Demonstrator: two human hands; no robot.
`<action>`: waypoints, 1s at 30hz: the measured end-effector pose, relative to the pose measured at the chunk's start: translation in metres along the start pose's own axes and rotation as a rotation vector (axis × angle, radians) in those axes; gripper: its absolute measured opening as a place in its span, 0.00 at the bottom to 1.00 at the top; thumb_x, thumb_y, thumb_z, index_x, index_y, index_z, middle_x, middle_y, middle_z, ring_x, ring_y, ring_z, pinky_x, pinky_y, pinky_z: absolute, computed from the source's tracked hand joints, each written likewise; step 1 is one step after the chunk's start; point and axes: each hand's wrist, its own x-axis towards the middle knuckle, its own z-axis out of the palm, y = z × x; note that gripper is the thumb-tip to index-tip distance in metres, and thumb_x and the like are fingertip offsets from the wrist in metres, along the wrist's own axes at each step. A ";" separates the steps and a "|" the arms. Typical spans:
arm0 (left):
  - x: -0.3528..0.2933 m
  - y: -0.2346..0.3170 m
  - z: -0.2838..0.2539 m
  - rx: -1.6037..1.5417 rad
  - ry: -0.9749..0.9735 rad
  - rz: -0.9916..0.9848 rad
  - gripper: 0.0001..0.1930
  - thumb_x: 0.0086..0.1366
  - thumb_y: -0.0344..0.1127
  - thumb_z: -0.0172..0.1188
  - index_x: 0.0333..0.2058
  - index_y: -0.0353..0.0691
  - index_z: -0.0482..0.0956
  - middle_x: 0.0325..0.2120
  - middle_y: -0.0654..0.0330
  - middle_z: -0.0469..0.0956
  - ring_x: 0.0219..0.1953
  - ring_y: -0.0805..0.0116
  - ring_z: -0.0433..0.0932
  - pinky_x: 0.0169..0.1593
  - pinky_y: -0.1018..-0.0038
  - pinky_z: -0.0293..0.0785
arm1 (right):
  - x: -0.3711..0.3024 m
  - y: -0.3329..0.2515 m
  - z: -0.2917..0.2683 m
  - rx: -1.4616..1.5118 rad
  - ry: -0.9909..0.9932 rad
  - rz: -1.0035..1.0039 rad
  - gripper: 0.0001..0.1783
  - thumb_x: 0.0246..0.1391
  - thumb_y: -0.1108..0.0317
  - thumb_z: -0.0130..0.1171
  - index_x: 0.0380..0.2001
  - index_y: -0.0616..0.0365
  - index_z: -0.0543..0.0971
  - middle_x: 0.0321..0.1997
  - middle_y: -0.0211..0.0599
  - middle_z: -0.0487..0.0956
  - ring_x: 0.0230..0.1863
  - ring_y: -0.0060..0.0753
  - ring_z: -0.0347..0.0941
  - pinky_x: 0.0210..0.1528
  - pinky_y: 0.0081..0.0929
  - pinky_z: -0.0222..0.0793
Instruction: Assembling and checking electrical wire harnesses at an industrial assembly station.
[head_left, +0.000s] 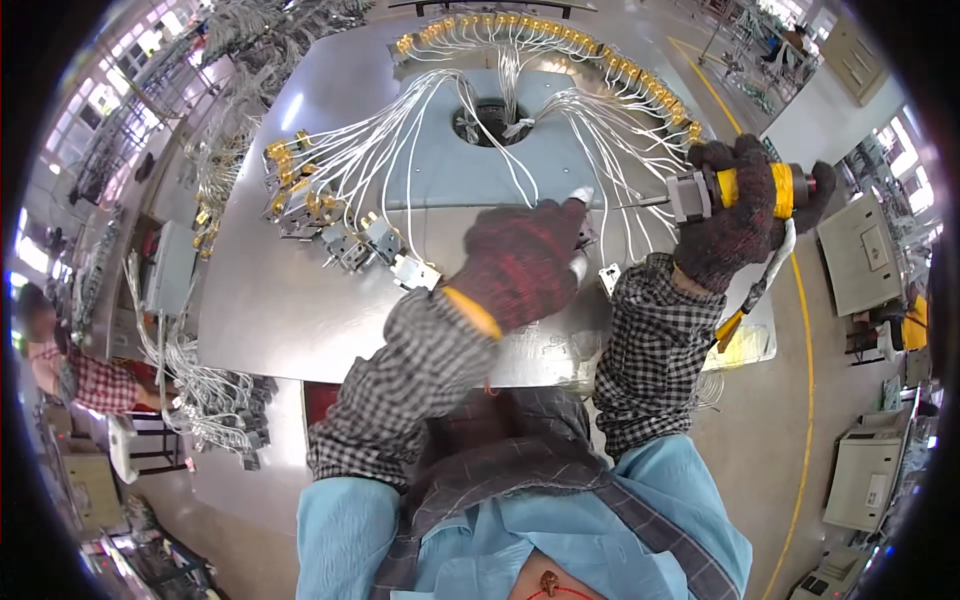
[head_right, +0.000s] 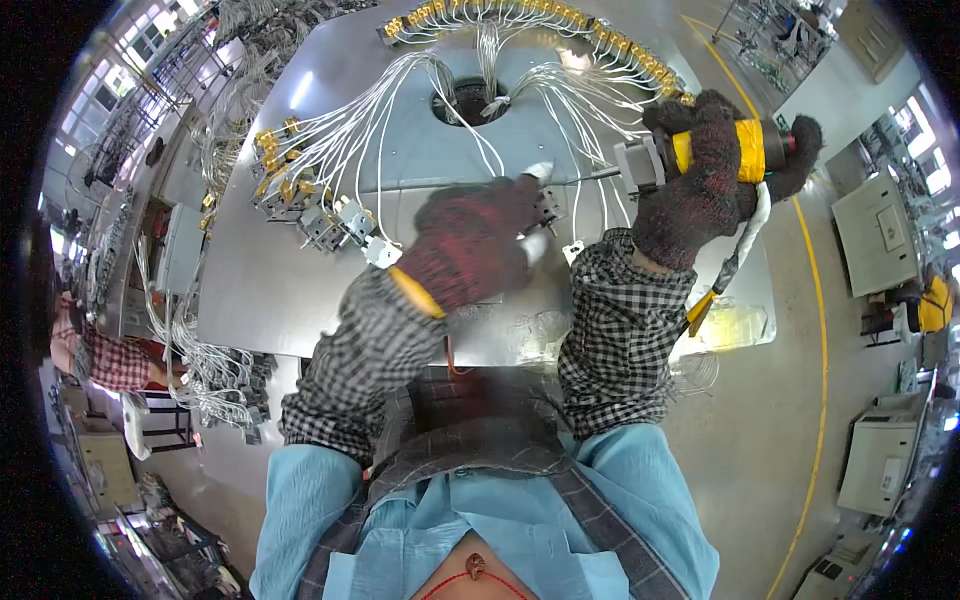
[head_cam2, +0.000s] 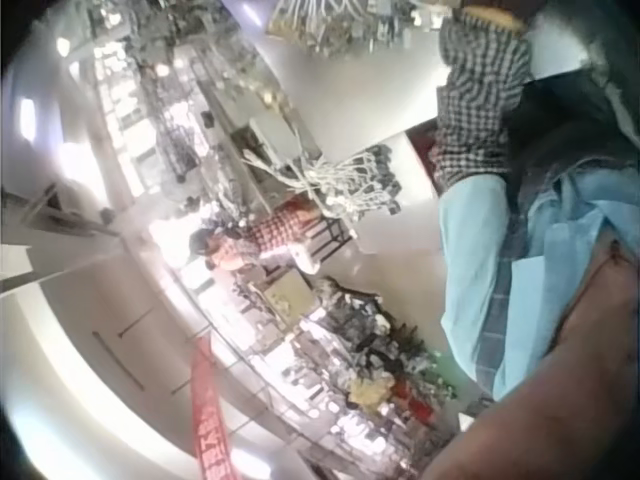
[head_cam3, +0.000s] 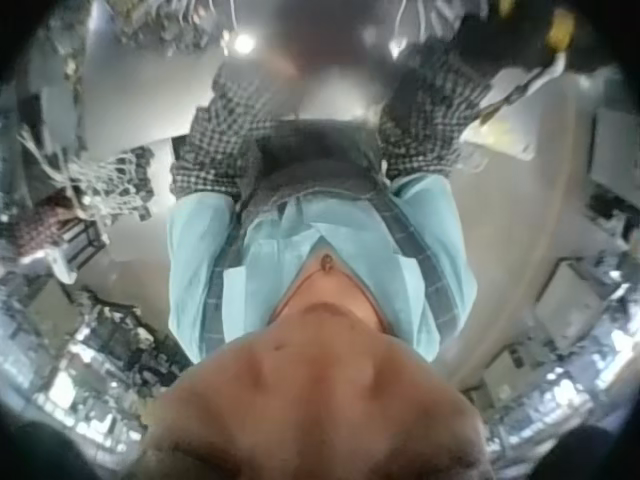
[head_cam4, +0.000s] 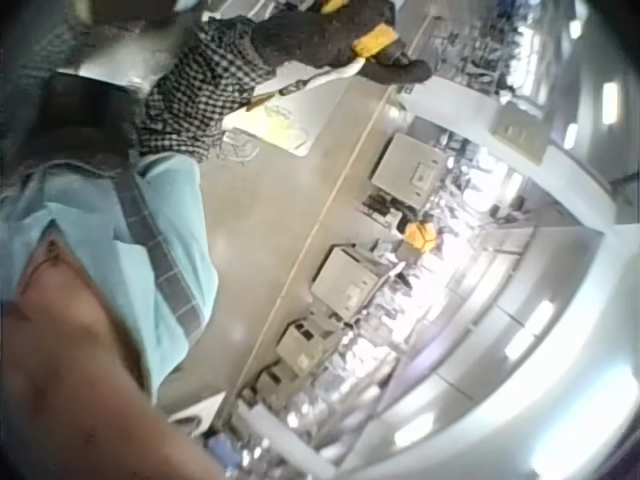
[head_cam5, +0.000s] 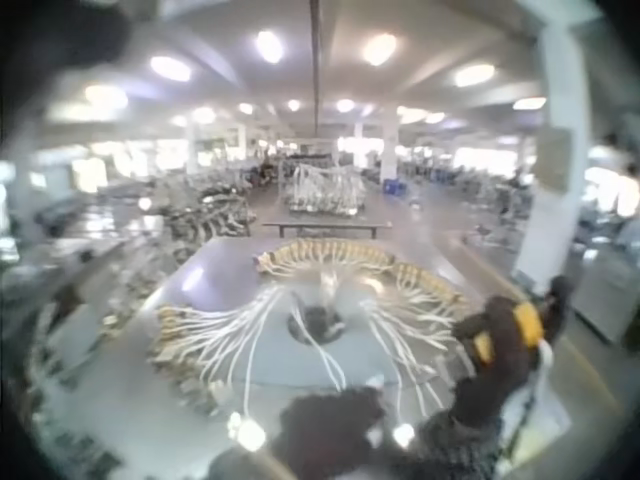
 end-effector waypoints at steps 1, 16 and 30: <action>0.012 0.006 0.005 0.084 -0.092 -0.039 0.36 0.66 0.59 0.61 0.67 0.47 0.69 0.46 0.52 0.84 0.46 0.53 0.85 0.49 0.54 0.79 | 0.001 0.002 0.000 0.025 0.013 -0.002 0.43 0.54 0.81 0.63 0.68 0.41 0.56 0.35 0.51 0.80 0.28 0.47 0.83 0.32 0.46 0.84; -0.009 -0.029 -0.032 -0.298 0.035 -0.051 0.29 0.59 0.59 0.71 0.46 0.39 0.80 0.38 0.50 0.84 0.39 0.55 0.86 0.42 0.59 0.80 | -0.005 0.011 0.003 0.060 0.015 0.106 0.38 0.53 0.79 0.66 0.65 0.52 0.64 0.35 0.45 0.79 0.30 0.45 0.83 0.37 0.44 0.85; -0.067 -0.077 -0.021 -0.318 0.197 0.180 0.30 0.57 0.52 0.75 0.55 0.45 0.81 0.47 0.50 0.81 0.47 0.49 0.84 0.48 0.59 0.81 | -0.058 -0.010 0.036 0.082 -0.649 0.265 0.40 0.63 0.79 0.61 0.73 0.52 0.57 0.50 0.43 0.79 0.38 0.38 0.83 0.41 0.38 0.86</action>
